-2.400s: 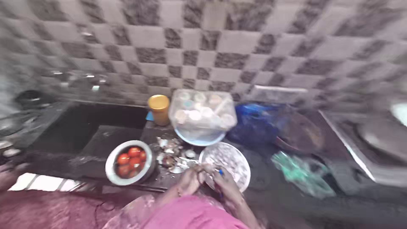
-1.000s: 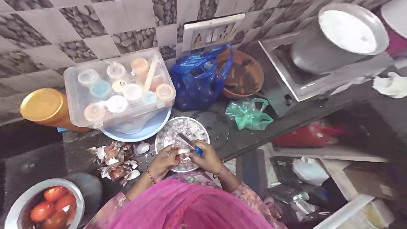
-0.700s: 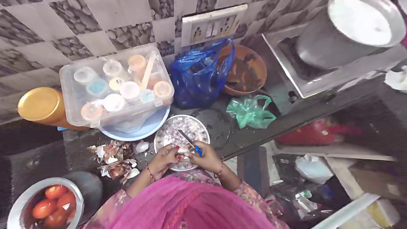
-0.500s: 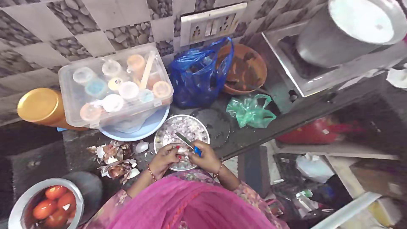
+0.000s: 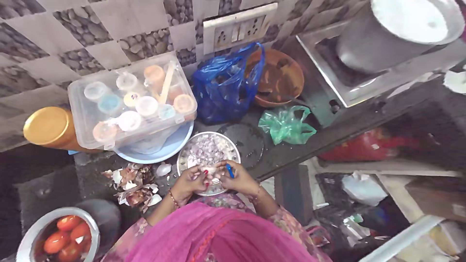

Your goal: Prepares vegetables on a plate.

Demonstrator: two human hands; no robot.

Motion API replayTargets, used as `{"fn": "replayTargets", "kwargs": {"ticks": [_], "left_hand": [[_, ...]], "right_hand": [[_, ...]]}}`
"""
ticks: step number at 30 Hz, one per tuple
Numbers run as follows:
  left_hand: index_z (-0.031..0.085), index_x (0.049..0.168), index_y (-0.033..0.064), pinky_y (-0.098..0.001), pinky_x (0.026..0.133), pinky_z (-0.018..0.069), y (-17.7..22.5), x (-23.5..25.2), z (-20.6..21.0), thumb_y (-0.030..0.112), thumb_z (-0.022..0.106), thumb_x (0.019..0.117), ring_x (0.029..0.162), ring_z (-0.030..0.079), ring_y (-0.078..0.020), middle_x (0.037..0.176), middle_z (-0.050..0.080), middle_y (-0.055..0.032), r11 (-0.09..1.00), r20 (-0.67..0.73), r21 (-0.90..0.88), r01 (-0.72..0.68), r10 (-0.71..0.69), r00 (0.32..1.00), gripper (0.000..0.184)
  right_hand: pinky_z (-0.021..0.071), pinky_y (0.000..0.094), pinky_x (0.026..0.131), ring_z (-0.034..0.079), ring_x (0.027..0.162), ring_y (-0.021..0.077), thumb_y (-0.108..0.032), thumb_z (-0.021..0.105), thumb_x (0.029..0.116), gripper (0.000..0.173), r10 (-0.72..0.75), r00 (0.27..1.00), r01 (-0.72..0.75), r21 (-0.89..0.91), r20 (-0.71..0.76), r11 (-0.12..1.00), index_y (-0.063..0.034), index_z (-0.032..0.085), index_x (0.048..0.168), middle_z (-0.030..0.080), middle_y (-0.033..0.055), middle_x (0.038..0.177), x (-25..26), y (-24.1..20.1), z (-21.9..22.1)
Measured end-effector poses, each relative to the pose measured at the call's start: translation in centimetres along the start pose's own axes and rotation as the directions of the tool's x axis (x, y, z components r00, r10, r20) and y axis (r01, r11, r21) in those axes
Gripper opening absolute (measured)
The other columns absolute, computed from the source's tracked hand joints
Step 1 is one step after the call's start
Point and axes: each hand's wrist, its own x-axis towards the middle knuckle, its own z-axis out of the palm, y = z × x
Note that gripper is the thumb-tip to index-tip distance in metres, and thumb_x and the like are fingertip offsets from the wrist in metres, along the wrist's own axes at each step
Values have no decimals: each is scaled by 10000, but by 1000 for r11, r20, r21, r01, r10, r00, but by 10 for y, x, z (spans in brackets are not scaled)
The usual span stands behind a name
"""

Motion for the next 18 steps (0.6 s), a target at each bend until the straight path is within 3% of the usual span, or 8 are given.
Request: {"fn": "replayTargets", "kwargs": {"ticks": [4, 8, 12, 14, 16, 18], "left_hand": [[645, 1020, 43, -238, 709, 594, -3, 2, 5, -23, 645, 840, 764, 709, -78, 874, 744, -4, 1000, -8, -16, 11, -12, 1000, 192], [669, 1025, 51, -230, 736, 584, -1, 6, 6, -33, 663, 804, 780, 689, -57, 884, 733, 22, 999, -29, 46, -5, 7, 1000, 236], [667, 1053, 49, -229, 733, 589, -1, 8, 3, 24, 696, 828, 778, 688, -50, 898, 728, 30, 997, -24, 79, 6, -4, 1000, 228], [662, 1050, 55, -226, 737, 587, 1, 10, 5, 36, 688, 840, 781, 687, -44, 889, 724, 40, 995, -41, 100, 19, -15, 999, 212], [659, 1045, 57, -222, 744, 584, 1, 11, 7, 18, 669, 848, 784, 682, -40, 882, 718, 45, 996, -50, 90, 20, -15, 999, 201], [657, 1047, 67, -213, 734, 581, 0, 13, 6, 12, 652, 856, 784, 686, -36, 893, 726, 43, 999, -43, 39, 22, -20, 999, 199]], "right_hand": [[530, 201, 620, 596, 675, 19, -153, 732, 885, 320, -23, 995, 5, -181, -100, 984, 26, 653, 1138, 677, 51, 973, 1, 3, 4], [512, 192, 605, 581, 651, 7, -120, 710, 896, 205, -33, 986, 15, -110, -163, 994, 14, 679, 1049, 678, 17, 901, 5, 8, 4], [505, 197, 613, 571, 649, 5, -185, 738, 873, 235, -57, 977, 21, -171, -206, 985, -1, 693, 1012, 670, 9, 864, 9, 14, 4], [503, 200, 628, 572, 675, 8, -208, 741, 871, 286, -68, 974, 25, -196, -218, 980, 8, 680, 1048, 672, 25, 897, 10, 14, 4], [539, 203, 689, 625, 762, 18, -165, 730, 883, 369, -56, 975, 26, -139, -216, 990, 34, 648, 1183, 701, 53, 1012, 7, 7, 3], [533, 182, 681, 617, 759, 2, -127, 650, 920, 406, -37, 974, 28, -44, -224, 999, 45, 578, 1281, 683, 24, 990, 4, 1, -2]]}}
